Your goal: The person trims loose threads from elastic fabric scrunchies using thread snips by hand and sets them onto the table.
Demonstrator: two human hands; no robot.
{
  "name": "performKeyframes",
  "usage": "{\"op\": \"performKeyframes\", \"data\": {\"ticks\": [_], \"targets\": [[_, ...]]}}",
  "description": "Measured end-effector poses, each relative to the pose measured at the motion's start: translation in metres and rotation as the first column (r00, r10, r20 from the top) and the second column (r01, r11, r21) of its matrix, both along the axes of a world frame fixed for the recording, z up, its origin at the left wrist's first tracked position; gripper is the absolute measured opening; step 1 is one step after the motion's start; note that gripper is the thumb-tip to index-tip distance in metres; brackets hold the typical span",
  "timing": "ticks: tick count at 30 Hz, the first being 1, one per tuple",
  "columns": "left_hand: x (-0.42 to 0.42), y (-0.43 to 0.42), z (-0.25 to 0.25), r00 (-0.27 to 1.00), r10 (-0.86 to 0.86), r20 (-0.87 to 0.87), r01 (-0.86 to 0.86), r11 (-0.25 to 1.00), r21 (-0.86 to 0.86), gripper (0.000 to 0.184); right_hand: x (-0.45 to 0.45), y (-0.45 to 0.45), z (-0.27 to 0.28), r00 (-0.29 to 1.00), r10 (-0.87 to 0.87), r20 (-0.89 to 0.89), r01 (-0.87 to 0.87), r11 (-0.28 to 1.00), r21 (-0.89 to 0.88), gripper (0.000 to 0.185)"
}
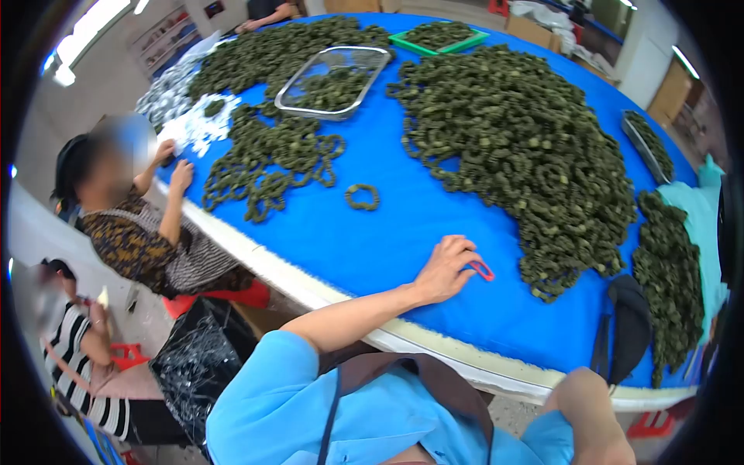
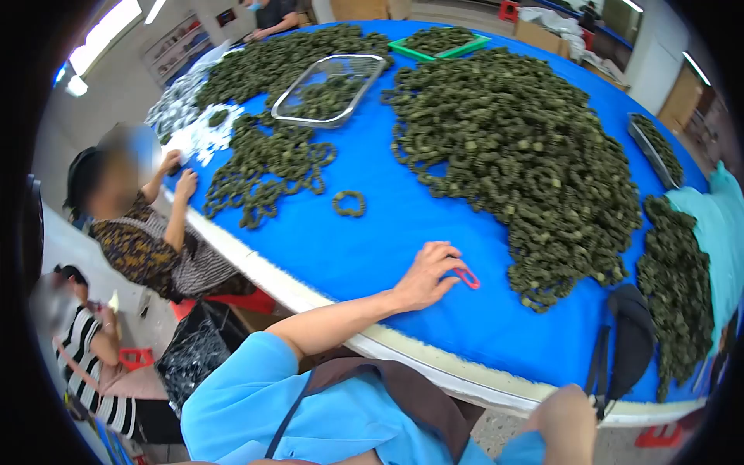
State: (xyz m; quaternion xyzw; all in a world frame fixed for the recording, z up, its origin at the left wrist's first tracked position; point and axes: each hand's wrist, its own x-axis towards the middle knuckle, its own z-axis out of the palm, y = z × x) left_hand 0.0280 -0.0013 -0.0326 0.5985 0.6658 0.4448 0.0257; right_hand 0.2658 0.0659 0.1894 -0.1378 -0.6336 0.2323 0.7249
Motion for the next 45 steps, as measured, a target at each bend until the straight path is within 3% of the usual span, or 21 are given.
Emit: {"op": "performKeyframes", "data": {"ticks": [3,5,8,10,11,13,14,15,17,22,28,32,35,37,43,45], "targets": [[-0.003,-0.002,0.006,1.0,0.004,0.015,-0.003,0.998,-0.063,0.029,-0.012,-0.018,-0.002,0.968,0.217,-0.126,-0.177,0.946,0.27,0.007],[-0.001,-0.002,0.006,0.999,-0.042,0.013,0.043,0.998,-0.055,0.029,-0.018,-0.03,-0.003,0.916,0.384,-0.115,-0.299,0.846,0.442,0.007],[-0.001,0.0,0.007,1.0,-0.026,0.005,0.026,0.995,-0.092,0.031,-0.025,-0.043,-0.018,0.82,0.56,0.116,-0.525,0.657,0.541,0.008],[0.001,-0.001,0.012,1.0,0.001,0.017,0.001,0.996,-0.087,0.031,-0.028,-0.041,-0.039,0.771,0.502,0.391,-0.634,0.658,0.406,0.006],[0.002,-0.002,0.014,1.0,0.018,0.024,-0.015,0.996,-0.089,0.031,-0.057,-0.023,-0.055,0.778,0.475,0.412,-0.624,0.507,0.594,0.011],[0.0,-0.003,0.016,0.999,0.018,0.028,-0.016,0.996,-0.089,0.031,-0.081,0.001,-0.089,0.741,0.151,0.654,-0.564,0.67,0.483,0.008],[-0.002,-0.003,0.017,0.998,0.032,0.057,-0.027,0.996,-0.081,0.032,-0.099,0.01,-0.106,0.761,0.066,0.645,-0.441,0.781,0.441,0.01],[-0.003,-0.003,0.017,0.995,0.049,0.087,-0.043,0.996,-0.073,0.033,-0.106,0.019,-0.122,0.65,0.084,0.755,-0.406,0.879,0.252,0.019],[-0.004,-0.002,0.017,0.985,0.089,0.145,-0.08,0.995,-0.065,0.034,-0.112,0.03,-0.162,0.567,0.109,0.817,-0.235,0.971,0.034,0.027],[-0.008,-0.003,0.023,0.984,0.113,0.135,-0.099,0.989,-0.106,0.034,-0.119,0.034,-0.211,0.436,0.026,0.9,-0.253,0.963,0.094,0.028],[-0.015,-0.001,0.027,0.982,0.065,0.176,-0.049,0.994,-0.095,0.033,-0.124,0.033,-0.216,0.486,-0.136,0.863,-0.185,0.949,0.253,0.021],[-0.033,0.024,0.049,0.997,0.072,0.021,-0.073,0.996,0.05,0.03,-0.117,0.037,-0.214,0.402,-0.068,0.913,-0.191,0.969,0.157,0.021],[-0.038,0.058,0.076,0.995,0.048,-0.087,-0.041,0.996,0.081,0.031,-0.117,0.039,-0.214,0.447,-0.007,0.895,-0.194,0.975,0.105,0.019],[-0.045,0.086,0.079,0.961,0.058,-0.271,-0.017,0.988,0.153,0.034,-0.116,0.04,-0.214,0.486,0.055,0.872,-0.2,0.979,0.05,0.016],[-0.05,0.157,0.1,0.939,0.002,-0.344,0.077,0.973,0.217,0.041,-0.109,0.042,-0.209,0.525,0.152,0.837,-0.249,0.968,-0.02,0.013],[-0.042,0.182,0.11,0.891,0.015,-0.454,0.098,0.97,0.225,0.036,-0.108,0.042,-0.209,0.531,0.178,0.828,-0.26,0.965,-0.04,0.013]]}}
